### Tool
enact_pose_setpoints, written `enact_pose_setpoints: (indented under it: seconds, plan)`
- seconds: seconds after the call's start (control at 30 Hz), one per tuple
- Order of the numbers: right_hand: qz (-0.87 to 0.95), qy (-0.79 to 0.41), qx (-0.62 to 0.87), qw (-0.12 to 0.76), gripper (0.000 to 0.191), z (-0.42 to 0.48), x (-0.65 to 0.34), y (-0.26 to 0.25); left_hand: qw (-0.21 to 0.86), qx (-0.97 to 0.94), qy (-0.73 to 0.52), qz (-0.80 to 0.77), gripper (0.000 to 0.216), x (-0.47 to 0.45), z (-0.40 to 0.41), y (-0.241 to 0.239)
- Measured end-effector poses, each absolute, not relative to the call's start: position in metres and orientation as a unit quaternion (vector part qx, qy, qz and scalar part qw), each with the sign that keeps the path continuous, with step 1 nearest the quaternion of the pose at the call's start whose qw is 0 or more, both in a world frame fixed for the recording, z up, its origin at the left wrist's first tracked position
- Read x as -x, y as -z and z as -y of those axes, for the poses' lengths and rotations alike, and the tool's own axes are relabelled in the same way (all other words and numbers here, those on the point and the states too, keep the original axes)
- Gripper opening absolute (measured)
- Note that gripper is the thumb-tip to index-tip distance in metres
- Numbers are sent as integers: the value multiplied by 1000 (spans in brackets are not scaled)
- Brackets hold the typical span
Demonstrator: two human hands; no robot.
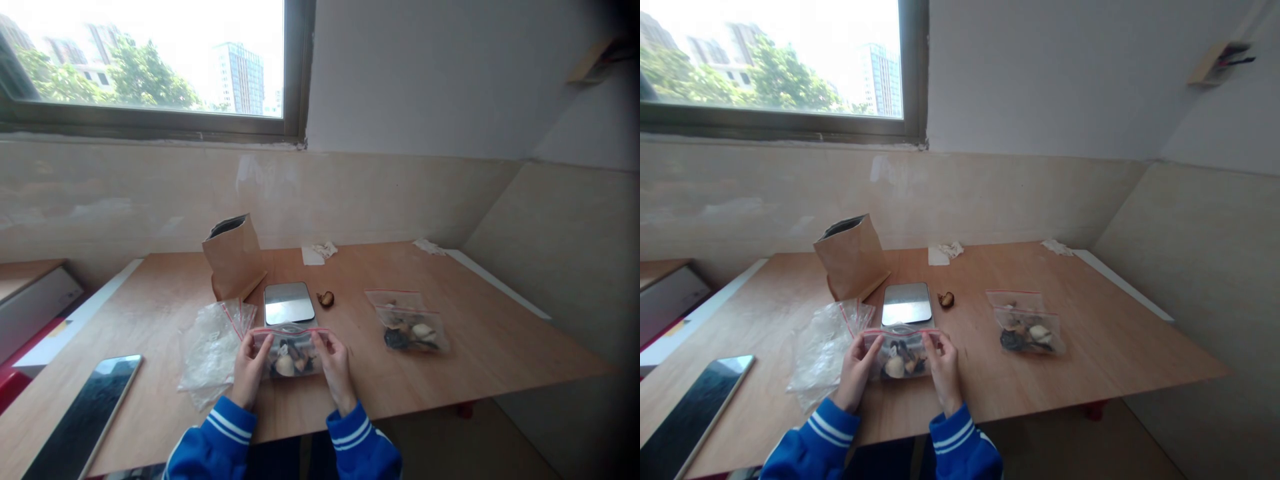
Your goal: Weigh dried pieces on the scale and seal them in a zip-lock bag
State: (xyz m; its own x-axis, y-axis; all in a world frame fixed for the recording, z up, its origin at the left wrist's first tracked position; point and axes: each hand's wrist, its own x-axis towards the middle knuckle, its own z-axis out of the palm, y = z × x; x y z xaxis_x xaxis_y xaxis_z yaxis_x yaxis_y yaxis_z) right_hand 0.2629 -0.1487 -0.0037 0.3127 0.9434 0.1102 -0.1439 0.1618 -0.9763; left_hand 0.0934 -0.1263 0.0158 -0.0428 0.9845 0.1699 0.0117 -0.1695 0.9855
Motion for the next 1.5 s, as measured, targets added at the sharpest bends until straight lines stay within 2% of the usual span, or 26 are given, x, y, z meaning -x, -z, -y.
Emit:
enact_pose_setpoints:
  seconds: [0.47, 0.63, 0.87, 1.0, 1.27, 1.5]
  plan:
    - [424, -297, 549, 656, 38, 143, -267, 15, 454, -500, -554, -487, 30, -90, 126, -21]
    - [403, -330, 538, 662, 39, 144, -267, 11, 447, -517, -544, -487, 30, -91, 127, -22]
    - [377, -397, 491, 677, 37, 148, -264, 5, 510, -512, -525, -450, 32, -93, 129, -21]
    - [387, -435, 461, 670, 37, 148, -262, 4, 509, -535, -510, -441, 26, -93, 129, -20]
    - [390, -424, 475, 665, 31, 147, -261, 6, 468, -538, -528, -461, 24, -93, 127, -14]
    - [425, -353, 501, 667, 26, 146, -263, 9, 464, -524, -530, -479, 23, -92, 127, -11]
